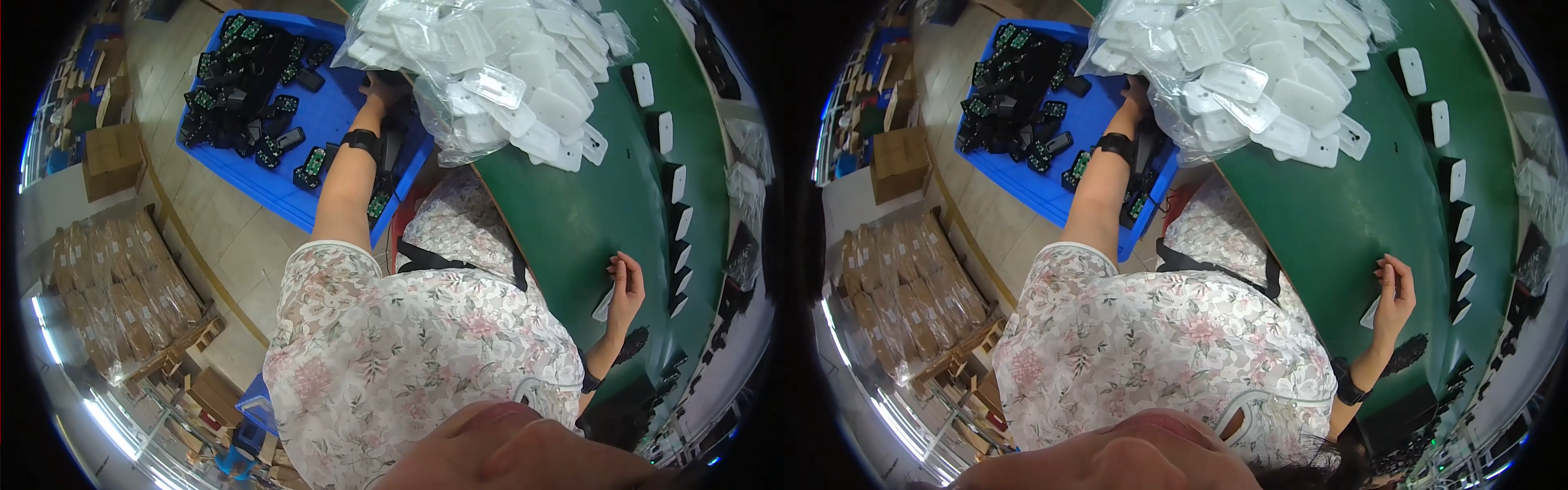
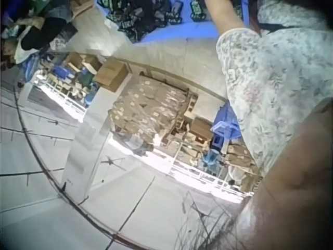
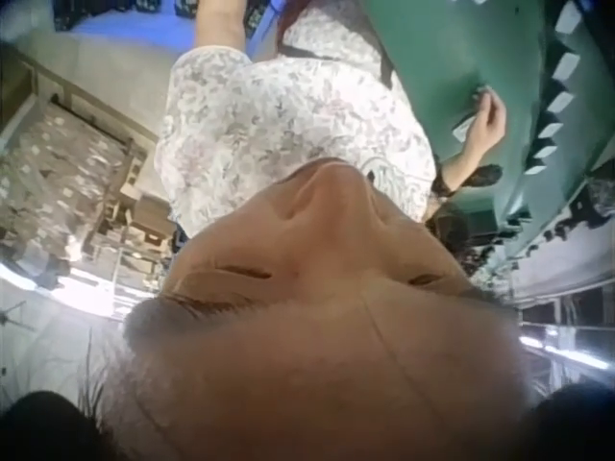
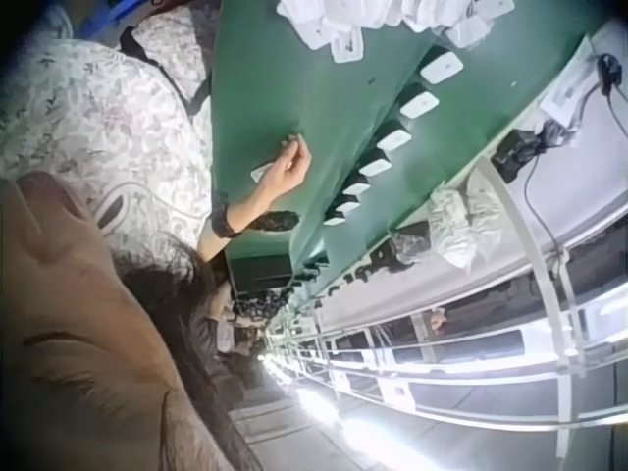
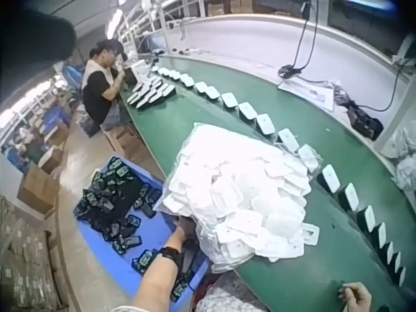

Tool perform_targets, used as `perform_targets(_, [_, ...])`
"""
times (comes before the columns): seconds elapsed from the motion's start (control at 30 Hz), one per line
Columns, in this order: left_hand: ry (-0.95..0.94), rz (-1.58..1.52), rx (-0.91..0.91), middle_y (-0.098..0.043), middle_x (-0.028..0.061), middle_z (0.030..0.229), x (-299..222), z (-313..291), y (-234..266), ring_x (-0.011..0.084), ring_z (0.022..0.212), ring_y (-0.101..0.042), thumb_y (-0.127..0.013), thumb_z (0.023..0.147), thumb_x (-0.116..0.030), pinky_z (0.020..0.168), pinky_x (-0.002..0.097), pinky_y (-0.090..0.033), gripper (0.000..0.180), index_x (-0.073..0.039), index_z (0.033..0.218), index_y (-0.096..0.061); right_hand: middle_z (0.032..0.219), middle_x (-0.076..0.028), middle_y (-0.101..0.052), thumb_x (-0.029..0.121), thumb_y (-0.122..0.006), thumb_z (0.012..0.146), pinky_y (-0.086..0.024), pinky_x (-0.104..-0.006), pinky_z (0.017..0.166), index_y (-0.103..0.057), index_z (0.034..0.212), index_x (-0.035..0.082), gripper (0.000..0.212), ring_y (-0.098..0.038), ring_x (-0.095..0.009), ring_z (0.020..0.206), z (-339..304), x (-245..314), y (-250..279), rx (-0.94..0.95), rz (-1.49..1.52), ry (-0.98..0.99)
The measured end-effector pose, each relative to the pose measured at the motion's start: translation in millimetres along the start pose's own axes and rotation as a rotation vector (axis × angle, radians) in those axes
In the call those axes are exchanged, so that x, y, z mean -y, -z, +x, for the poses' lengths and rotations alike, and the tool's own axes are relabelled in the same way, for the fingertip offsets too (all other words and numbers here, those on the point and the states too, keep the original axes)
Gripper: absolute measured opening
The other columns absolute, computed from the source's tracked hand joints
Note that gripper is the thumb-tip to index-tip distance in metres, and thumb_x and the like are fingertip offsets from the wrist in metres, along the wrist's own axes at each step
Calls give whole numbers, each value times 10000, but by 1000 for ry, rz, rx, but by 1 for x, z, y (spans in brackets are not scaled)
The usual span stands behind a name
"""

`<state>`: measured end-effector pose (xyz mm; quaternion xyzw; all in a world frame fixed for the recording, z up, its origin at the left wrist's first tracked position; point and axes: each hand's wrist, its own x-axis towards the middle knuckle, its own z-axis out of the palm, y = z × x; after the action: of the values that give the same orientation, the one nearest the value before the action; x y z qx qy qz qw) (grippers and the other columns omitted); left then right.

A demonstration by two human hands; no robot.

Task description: The person picks up a circuit board from a blue bin, places it into a black plastic housing, and presses a white plastic cover onto the assembly. The completed unit is then placed onto a green conveyor belt, and the process is repeated.

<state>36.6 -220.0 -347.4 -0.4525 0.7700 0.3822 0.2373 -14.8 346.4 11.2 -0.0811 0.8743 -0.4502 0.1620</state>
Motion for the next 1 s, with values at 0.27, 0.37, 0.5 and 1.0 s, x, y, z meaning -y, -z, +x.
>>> perform_targets(0.27, [-697, -4, -46, -327, 203, 1417, -87, -27, -127, 400, 1229, -416, -600, 833, -430, 1033, 461, -357, 800, -115, 1458, -212, 950, -70, -653, 74, -546, 945, -502, -256, 789, -638, 1057, -17, 171, -622, -138, 857, -6, 4, -1, -89, 134, 13])
perform_targets(0.37, [-929, -13, 170, -349, 196, 1395, -190, -89, -194, 391, 1208, -429, -603, 836, -401, 1023, 455, -366, 770, -108, 1445, -235, 905, -68, -654, 95, -578, 924, -505, -260, 739, -655, 1038, -7, 172, -624, -132, 793, -12, 7, 1, -128, 182, 42])
perform_targets(0.5, [-1159, 12, 421, -378, 188, 1367, -263, -144, -265, 380, 1181, -445, -608, 839, -363, 1011, 446, -378, 731, -100, 1428, -265, 876, -60, -657, 90, -589, 912, -498, -253, 708, -659, 1021, 11, 151, -619, -115, 770, -19, 4, 3, -169, 262, 114])
perform_targets(1.0, [-971, -116, 423, -487, 156, 1258, -156, -77, -122, 337, 1078, -507, -623, 850, -221, 965, 413, -424, 589, -67, 1363, -377, 866, -79, -669, 54, -581, 894, -498, -260, 700, -651, 1017, -9, 155, -624, -121, 745, -62, -31, 15, -412, 383, 170])
